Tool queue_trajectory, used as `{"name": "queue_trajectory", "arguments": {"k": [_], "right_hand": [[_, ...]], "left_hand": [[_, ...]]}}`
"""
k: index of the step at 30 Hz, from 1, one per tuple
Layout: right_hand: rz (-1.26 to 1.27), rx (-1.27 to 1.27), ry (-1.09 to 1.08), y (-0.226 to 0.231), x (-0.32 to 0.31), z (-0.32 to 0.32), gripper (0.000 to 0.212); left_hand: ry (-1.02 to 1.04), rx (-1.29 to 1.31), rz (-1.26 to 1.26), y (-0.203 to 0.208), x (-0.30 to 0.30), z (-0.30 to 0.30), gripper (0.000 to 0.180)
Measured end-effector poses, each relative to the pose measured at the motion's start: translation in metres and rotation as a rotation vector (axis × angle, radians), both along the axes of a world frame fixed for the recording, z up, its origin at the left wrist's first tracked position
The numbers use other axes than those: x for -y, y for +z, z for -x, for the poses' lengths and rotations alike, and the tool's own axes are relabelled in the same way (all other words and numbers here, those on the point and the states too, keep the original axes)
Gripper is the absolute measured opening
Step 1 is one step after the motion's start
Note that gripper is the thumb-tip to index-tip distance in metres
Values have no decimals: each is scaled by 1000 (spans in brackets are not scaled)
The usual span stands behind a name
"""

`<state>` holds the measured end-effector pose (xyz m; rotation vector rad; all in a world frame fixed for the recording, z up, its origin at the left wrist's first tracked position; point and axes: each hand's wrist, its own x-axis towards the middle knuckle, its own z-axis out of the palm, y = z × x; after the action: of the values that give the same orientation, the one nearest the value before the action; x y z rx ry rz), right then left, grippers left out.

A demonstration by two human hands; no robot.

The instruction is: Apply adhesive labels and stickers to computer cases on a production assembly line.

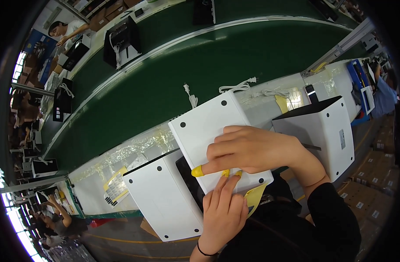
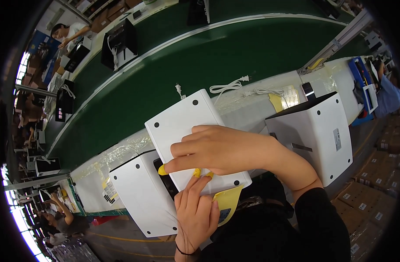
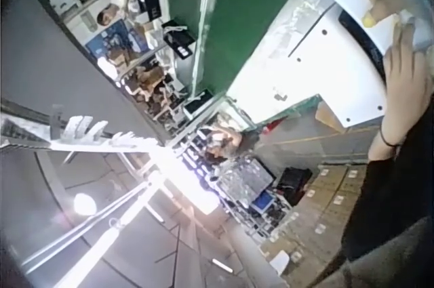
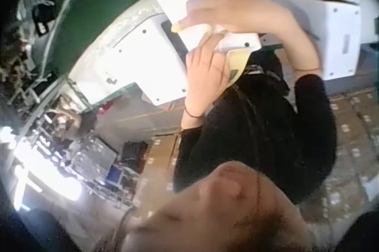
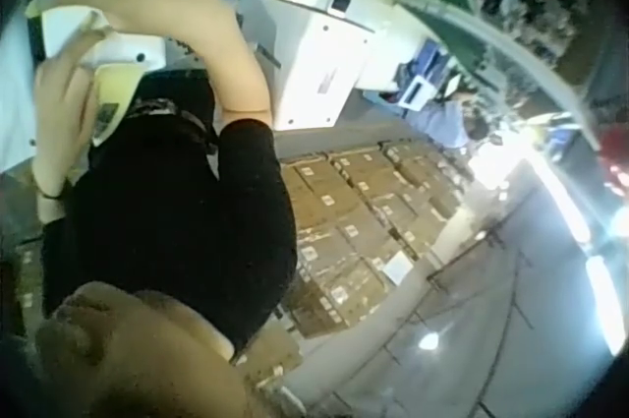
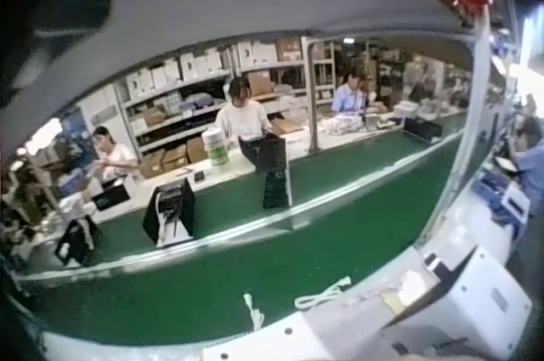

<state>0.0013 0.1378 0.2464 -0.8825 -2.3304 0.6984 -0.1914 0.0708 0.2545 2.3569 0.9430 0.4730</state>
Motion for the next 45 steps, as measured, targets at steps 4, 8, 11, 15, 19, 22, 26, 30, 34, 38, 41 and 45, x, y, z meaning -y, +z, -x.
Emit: {"name": "queue_trajectory", "arguments": {"k": [4, 8, 11, 15, 19, 22, 26, 30, 34, 38, 41, 45], "right_hand": [[-87, 8, -10, -3, 1, 0, 54], [-109, 163, -49, 5, 7, 4, 45], [-205, 289, -130, 7, 10, 9, 42], [-291, 298, -283, 5, 14, 14, 47], [-401, 427, -439, 7, 4, 4, 49], [-110, 163, -425, 3, 4, -2, 68], [-139, 186, -517, -18, -4, 2, 62], [-214, 132, -815, -6, -2, -2, 46], [288, -486, -615, 15, 53, 13, 39], [393, -620, -509, 26, 111, 32, 29], [421, -607, -361, 20, 139, 43, 24], [805, -785, -163, 19, 165, 45, 27]], "left_hand": [[1, -1, -13, -2, -1, -1, 11], [10, 19, -28, -6, -1, -2, 10], [13, 27, -21, -4, -2, -2, 10], [20, 27, -24, -3, -3, -1, 9], [21, 11, -62, -2, -2, 3, 9], [27, 3, -72, -1, -1, 5, 10], [24, 112, 30, -2, 1, 8, 9], [71, 214, 72, -1, 14, 15, 8], [318, 494, 176, -2, 31, 25, 9], [574, 696, 116, 1, 47, 21, 22], [709, 808, 95, -3, 57, 13, 32], [729, 766, -152, -5, 76, -8, 29]]}}
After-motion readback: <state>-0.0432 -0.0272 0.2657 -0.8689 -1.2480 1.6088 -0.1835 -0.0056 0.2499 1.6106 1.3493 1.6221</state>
